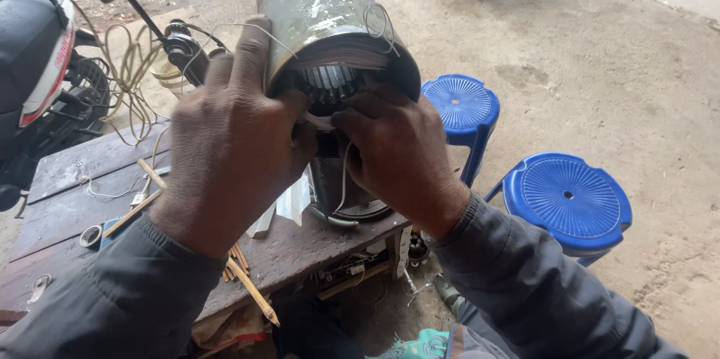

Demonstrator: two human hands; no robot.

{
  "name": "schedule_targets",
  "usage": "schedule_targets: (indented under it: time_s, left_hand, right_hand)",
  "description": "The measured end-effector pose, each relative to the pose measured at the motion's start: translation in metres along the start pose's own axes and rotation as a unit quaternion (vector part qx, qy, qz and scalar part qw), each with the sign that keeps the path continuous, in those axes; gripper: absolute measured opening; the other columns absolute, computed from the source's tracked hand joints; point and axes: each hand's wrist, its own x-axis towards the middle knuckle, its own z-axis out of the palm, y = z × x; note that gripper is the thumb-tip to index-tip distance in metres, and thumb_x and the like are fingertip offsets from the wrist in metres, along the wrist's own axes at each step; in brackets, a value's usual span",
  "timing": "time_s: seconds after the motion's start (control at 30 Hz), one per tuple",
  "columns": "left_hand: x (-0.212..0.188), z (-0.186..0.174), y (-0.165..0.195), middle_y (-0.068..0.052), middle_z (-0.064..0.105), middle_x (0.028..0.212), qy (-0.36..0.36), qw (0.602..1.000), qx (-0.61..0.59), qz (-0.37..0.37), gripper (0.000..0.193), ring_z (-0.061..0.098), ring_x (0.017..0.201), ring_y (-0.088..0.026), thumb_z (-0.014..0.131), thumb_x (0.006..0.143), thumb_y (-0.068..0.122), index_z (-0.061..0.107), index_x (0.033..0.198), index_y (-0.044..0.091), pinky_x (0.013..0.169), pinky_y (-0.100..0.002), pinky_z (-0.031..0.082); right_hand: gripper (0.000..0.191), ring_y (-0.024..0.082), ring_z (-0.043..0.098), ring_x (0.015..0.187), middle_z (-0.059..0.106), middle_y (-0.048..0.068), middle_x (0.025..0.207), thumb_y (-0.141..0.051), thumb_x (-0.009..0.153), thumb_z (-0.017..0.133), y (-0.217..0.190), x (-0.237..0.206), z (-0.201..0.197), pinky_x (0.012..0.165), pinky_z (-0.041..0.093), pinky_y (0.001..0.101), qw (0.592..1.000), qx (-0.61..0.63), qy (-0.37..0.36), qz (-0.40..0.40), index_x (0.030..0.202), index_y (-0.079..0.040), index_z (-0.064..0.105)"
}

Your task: The person works on a cylindrical drum mounted on a bench stand, fitting components inside its opening and winding white wire around it. They use a wooden block to press the wire into place and pliers to cut and secure the wire, then adjust the wound coil by hand.

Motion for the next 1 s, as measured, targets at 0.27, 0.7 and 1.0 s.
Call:
schedule_targets:
  time_s: [0.27, 0.7, 1.0]
  left_hand:
    - [-0.062, -0.016, -0.010, -0.027, 0.058, 0.134, 0.162, 0.964, -0.212, -0.008, 0.030, 0.063, 0.123, -0.038, 0.084, 0.080, 0.019, 0.076, 0.104, 0.002, 0.095, -0.043, 0.061]
    - [-0.185, 0.080, 0.013, -0.011, 0.072, 0.109, 0.321, 0.791, -0.391, -0.344, 0.012, 0.069, 0.088, -0.015, 0.075, 0.099, 0.009, 0.074, 0.108, 0.002, 0.076, -0.026, 0.055]
    - [-0.264, 0.165, -0.044, -0.014, 0.072, 0.099, 0.094, 0.799, -0.246, -0.541, 0.029, 0.070, 0.085, -0.029, 0.075, 0.084, 0.023, 0.076, 0.106, 0.003, 0.079, -0.041, 0.055]
  right_hand:
    - [0.028, 0.034, 0.065, 0.122, 0.071, 0.011, 0.123, -0.006, 0.084, 0.074, -0.012, -0.058, -0.038, 0.103, 0.053, 0.0487, 0.995, -0.056, 0.060, -0.061, 0.112, -0.005, 0.075]
    - [0.051, 0.022, 0.065, 0.122, 0.049, 0.017, 0.147, -0.014, 0.106, 0.076, 0.009, -0.101, 0.018, 0.097, 0.060, 0.0293, 0.969, 0.136, 0.177, 0.102, 0.147, -0.001, 0.048]
    - [0.021, 0.011, 0.069, 0.083, 0.075, 0.007, 0.095, -0.015, 0.098, 0.075, 0.025, -0.251, 0.044, 0.075, 0.055, 0.0229, 0.917, 0.136, 0.005, 0.375, 0.114, 0.000, 0.073]
